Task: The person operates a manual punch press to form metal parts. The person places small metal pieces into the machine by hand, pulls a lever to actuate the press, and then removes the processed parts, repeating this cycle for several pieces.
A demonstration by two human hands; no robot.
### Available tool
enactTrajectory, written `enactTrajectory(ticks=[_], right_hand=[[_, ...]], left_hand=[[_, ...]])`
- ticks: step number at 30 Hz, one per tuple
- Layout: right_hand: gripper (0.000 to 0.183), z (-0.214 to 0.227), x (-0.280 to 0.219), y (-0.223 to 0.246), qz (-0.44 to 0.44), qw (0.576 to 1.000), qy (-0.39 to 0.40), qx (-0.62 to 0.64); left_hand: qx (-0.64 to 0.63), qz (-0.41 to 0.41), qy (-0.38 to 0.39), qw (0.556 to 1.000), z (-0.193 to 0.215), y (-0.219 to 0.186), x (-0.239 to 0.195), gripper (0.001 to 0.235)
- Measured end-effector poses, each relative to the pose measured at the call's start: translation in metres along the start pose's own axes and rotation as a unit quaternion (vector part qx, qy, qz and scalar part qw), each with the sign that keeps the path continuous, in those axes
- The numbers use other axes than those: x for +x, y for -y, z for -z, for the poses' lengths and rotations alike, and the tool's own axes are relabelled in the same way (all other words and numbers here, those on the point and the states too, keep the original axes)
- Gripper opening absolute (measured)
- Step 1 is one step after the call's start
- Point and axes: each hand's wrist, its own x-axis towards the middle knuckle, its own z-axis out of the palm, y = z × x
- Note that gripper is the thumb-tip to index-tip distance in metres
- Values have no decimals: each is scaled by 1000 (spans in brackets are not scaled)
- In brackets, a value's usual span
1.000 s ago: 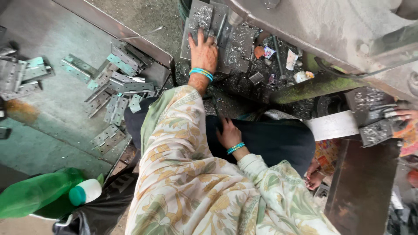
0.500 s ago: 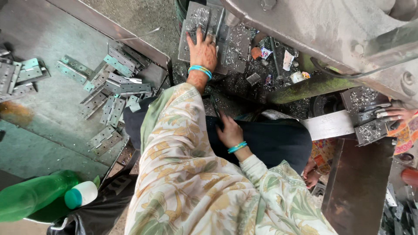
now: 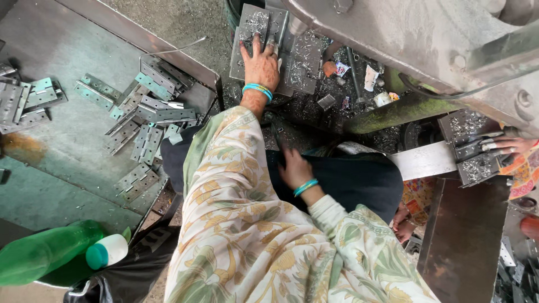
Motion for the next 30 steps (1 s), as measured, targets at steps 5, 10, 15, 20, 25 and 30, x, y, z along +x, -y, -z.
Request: enactTrajectory(ticks=[5,10,15,20,25,30], right_hand=[[77,-43,-3,-15,-1,999,-20,37],[83,5,-2,-3,-44,996,67,41],[70,60,19,11,18,999,29,12],[71,82,23,28,1,999,55,2],[74,81,21,27,12,999,38,13],[72,82,20,28,-3,999,54,3]], left_hand=[[-9,10,51,999,11,7,-1,43],[-6,2,-12,1000,13,0,-8,45],[7,-24,-8,1000,16,1,-24,39],[49,-48,76,995,48,-5,-69,33],[47,-79,75,993,53,-3,-108,27],[92,-104,-129,982,25,1,-104,31]])
